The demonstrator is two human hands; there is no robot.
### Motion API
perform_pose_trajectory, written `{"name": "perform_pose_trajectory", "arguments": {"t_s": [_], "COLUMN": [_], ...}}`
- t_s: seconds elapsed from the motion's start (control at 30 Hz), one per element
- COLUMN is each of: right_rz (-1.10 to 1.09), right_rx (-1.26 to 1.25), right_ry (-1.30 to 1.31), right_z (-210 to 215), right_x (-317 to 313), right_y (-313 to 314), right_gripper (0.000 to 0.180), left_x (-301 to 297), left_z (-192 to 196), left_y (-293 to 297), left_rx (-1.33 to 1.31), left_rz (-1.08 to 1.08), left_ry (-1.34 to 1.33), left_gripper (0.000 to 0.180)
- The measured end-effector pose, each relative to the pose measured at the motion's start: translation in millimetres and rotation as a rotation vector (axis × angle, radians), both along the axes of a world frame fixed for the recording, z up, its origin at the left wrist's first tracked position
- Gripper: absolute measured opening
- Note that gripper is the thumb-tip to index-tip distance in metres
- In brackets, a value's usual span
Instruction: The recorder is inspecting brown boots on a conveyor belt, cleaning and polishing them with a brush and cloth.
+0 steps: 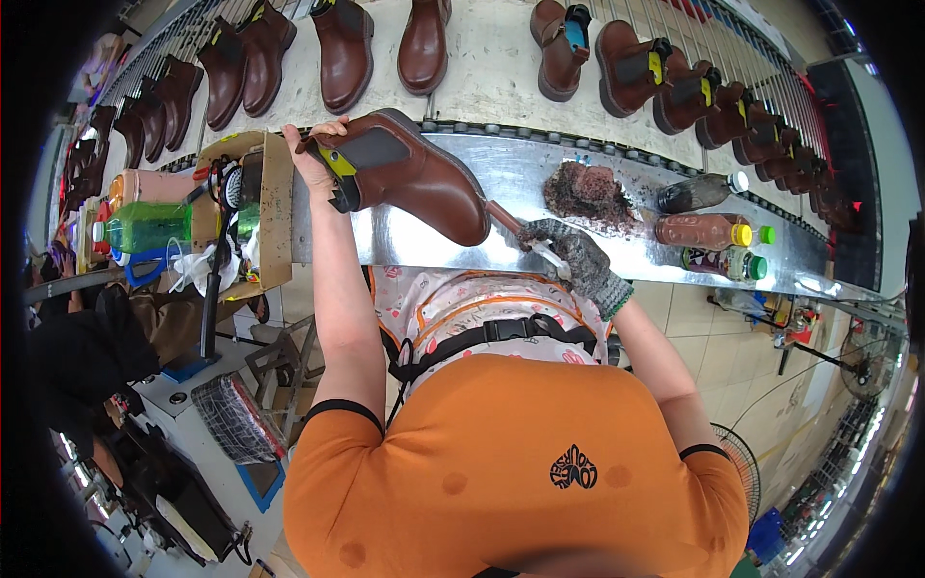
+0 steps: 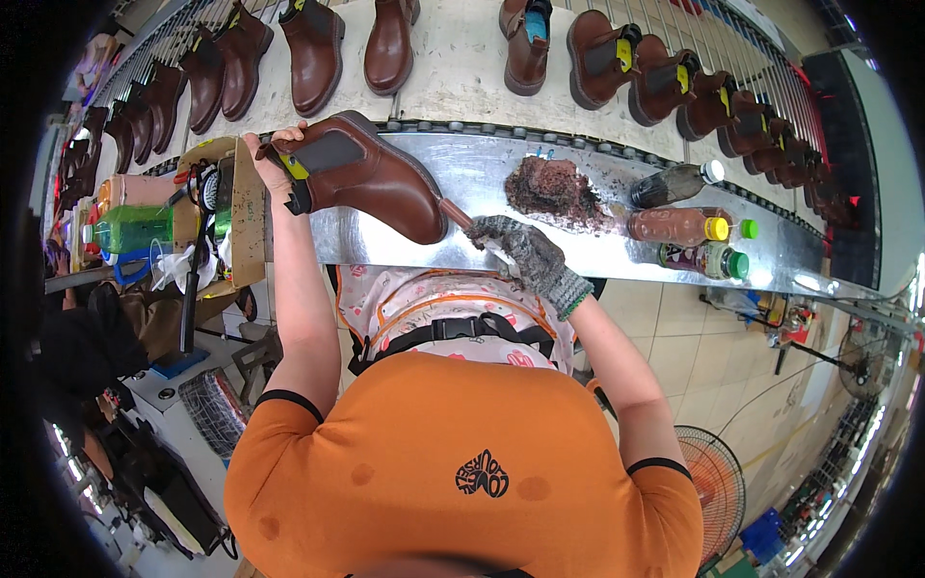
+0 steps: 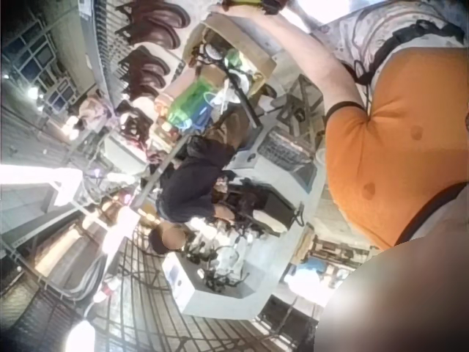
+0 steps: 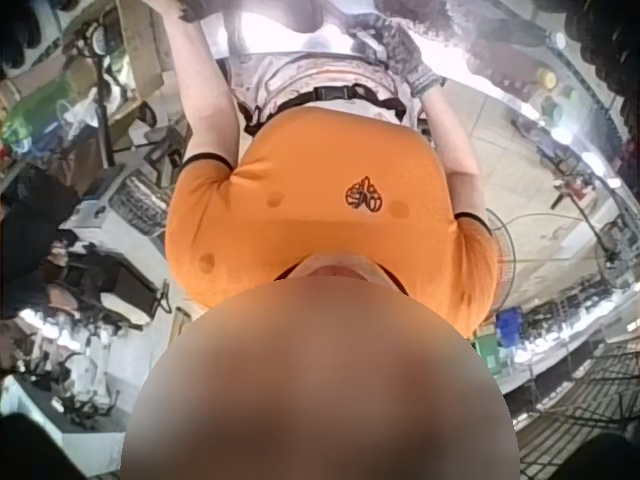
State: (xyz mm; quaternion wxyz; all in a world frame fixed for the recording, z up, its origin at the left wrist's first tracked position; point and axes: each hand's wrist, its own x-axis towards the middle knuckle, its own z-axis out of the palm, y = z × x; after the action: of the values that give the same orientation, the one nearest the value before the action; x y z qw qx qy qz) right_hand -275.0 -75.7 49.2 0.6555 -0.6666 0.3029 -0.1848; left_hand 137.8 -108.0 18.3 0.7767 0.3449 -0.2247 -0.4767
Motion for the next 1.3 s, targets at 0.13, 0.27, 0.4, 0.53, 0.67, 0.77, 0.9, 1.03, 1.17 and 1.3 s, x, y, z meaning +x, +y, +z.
{"name": "perform_pose_trajectory", "arguments": {"t_s": [0.13, 0.27, 0.4, 0.53, 0.67, 0.77, 0.9, 1.03, 1.17, 1.3], "right_rz": [0.011, -0.049, -0.229, -0.275, -0.397, -0.446, -0.41, -0.45, -0.51, -0.53], "right_rx": [-0.012, 0.196, 0.738, 0.756, 0.793, 0.865, 0.799, 0.75, 0.672, 0.292], "right_ry": [0.077, -0.083, -0.386, -0.404, -0.384, -0.415, -0.453, -0.414, -0.46, -0.184], "right_z": [-3.1, -8.2, -27.9, -42.3, -43.9, -51.8, -57.6, -38.8, -21.3, 0.7], "right_x": [-3.1, -8.5, -12.5, -11.2, -3.4, -1.8, -2.2, -0.3, 5.8, 16.0], "right_y": [5.1, 8.0, 19.8, 25.7, 31.0, 34.8, 42.8, 44.2, 40.3, 35.3], "right_gripper": [0.032, 0.041, 0.059, 0.072, 0.083, 0.084, 0.086, 0.076, 0.063, 0.039], "left_x": [12.2, 8.2, -17.6, -32.8, -48.9, -48.5, -38.7, -32.2, -32.6, -49.9], "left_z": [-9.7, -6.3, 11.8, 25.4, 41.1, 28.6, -3.7, 15.9, 17.1, 27.4], "left_y": [-1.8, -10.6, -23.4, -22.3, -17.2, -4.3, 25.3, 49.7, 64.1, 85.0], "left_rx": [0.041, 0.159, 0.289, 0.307, 0.483, 0.24, 0.212, 0.384, 0.384, 0.369], "left_rz": [0.029, 0.159, 0.336, 0.429, 0.591, 0.622, 0.558, 0.476, 0.505, 0.482], "left_ry": [-0.086, -0.09, -0.042, -0.011, -0.015, 0.02, -0.49, -1.204, -1.348, -1.319], "left_gripper": [0.074, 0.071, 0.065, 0.058, 0.056, 0.057, 0.059, 0.062, 0.066, 0.064]}}
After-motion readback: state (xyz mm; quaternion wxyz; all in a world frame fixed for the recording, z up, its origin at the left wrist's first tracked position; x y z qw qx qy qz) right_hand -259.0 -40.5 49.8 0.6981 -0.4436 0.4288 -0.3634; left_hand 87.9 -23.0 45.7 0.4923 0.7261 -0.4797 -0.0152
